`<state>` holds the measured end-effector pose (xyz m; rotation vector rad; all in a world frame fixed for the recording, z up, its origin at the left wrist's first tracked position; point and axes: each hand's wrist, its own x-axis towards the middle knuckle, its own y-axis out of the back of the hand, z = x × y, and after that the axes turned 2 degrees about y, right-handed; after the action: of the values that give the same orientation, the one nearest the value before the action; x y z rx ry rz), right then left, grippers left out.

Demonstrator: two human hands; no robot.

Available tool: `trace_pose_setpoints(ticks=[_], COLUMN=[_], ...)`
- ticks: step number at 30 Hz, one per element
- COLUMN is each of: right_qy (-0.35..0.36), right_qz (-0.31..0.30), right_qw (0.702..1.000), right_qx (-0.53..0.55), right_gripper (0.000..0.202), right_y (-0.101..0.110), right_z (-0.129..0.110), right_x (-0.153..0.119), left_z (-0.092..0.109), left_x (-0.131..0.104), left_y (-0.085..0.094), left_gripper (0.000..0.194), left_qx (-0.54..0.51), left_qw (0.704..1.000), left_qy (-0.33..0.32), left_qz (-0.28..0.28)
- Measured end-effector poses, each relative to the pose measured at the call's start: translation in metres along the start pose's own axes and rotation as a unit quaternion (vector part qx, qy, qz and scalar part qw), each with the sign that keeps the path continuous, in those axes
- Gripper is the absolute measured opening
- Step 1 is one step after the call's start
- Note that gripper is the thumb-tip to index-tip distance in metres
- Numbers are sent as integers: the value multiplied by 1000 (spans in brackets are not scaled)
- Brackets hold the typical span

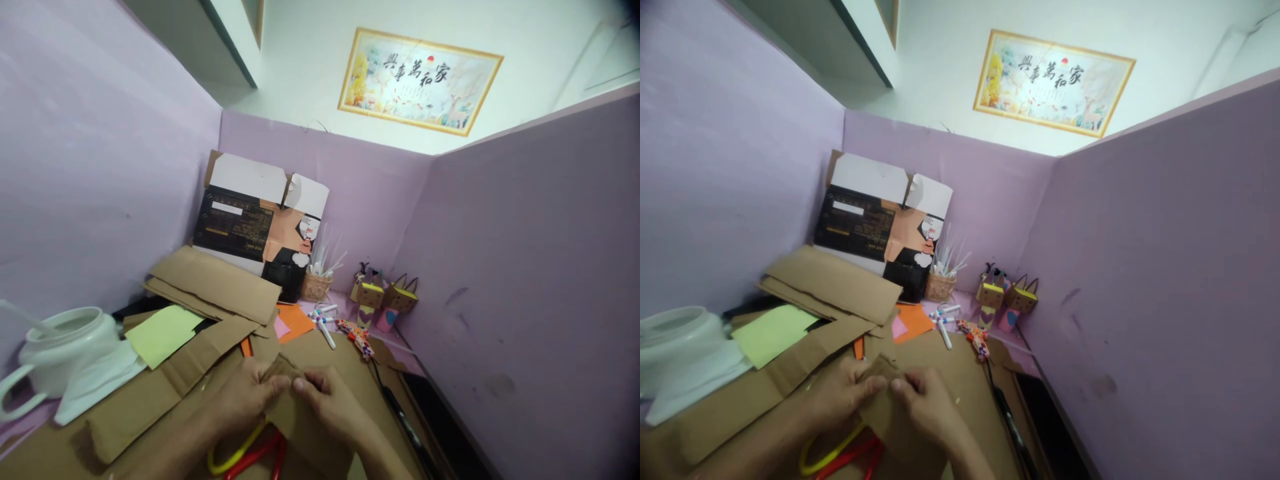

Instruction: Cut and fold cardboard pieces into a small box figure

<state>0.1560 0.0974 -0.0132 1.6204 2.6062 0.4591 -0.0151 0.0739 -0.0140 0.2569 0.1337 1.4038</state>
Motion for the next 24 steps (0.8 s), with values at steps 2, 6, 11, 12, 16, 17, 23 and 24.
trace_pose_setpoints(ticks=[2, 6, 11, 12, 16, 17, 23, 24], right_qy=[-15, -3, -27, -27, -15, -13, -9, -11], right_qz=[54, 144, 186, 182, 167, 160, 145, 148], right_qw=[994, 953, 924, 924, 928, 930, 941, 943], right_qx=[91, 268, 334, 336, 332, 330, 304, 299], right_gripper=[31, 36, 38, 37, 35, 34, 33, 34], right_y=[0, -4, -17, -20, -35, -38, -45, -44], right_z=[0, 0, 12, 14, 15, 14, 11, 12], right_x=[3, 6, 5, 4, -5, -7, -11, -11], left_z=[-5, -15, -19, -18, -11, -10, -10, -11], left_x=[9, 17, 12, 11, 8, 7, 2, 1], left_y=[0, -6, -23, -25, -25, -24, -24, -25], left_gripper=[45, 59, 49, 45, 40, 40, 40, 39], left_qx=[-64, -130, -86, -81, -118, -130, -139, -144], left_qw=[997, 991, 996, 996, 990, 988, 980, 979], left_qy=[6, 7, -27, -38, -33, -26, -2, 0], left_qz=[35, 35, -12, 5, 70, 78, 144, 147])
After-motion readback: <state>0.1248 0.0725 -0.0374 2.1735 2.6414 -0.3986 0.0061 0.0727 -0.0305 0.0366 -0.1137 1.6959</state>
